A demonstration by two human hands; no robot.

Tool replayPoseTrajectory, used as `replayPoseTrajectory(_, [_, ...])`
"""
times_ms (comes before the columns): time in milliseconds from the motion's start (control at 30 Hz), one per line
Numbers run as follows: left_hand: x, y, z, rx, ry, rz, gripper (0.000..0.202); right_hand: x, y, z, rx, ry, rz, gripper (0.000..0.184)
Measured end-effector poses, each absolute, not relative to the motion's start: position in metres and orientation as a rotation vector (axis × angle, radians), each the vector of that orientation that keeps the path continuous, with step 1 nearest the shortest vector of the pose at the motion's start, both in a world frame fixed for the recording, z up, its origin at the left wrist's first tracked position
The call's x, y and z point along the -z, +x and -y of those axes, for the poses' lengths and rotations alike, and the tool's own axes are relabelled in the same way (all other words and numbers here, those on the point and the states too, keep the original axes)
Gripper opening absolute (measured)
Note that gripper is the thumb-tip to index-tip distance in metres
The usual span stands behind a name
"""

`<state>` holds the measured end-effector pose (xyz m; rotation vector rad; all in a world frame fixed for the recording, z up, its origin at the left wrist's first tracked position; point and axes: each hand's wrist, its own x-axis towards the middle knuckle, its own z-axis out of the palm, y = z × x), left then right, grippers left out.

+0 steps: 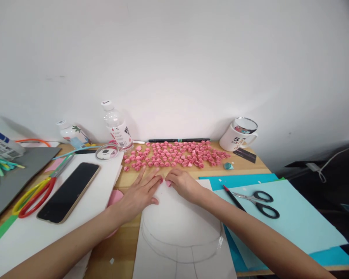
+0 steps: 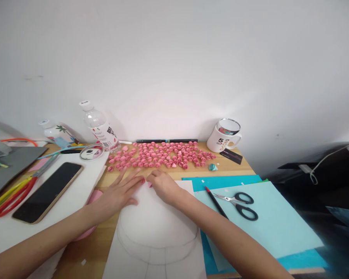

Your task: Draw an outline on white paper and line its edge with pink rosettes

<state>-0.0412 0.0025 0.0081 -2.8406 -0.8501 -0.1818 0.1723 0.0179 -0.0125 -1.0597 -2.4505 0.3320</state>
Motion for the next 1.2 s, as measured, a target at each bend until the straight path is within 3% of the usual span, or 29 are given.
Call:
replayPoseTrajectory(200, [-0.009,-0.040,-0.003,0.117,-2.826,0.845,0.051,0.021,0.174,-0.009,-0.301,-1.029,2.239,0.020])
replayPoseTrajectory(500, [-0.008,-0.041,-0.003,0.151,-2.862,0.857,0.052,-0.004,0.174,-0.030,-1.201,-1.380,1.883,0.015])
replayPoseTrajectory(1200, [-0.006,-0.041,-0.004,0.106,-2.830,0.876,0.053,-0.054,0.140,-0.064,-0.914,-1.524,2.553,0.026])
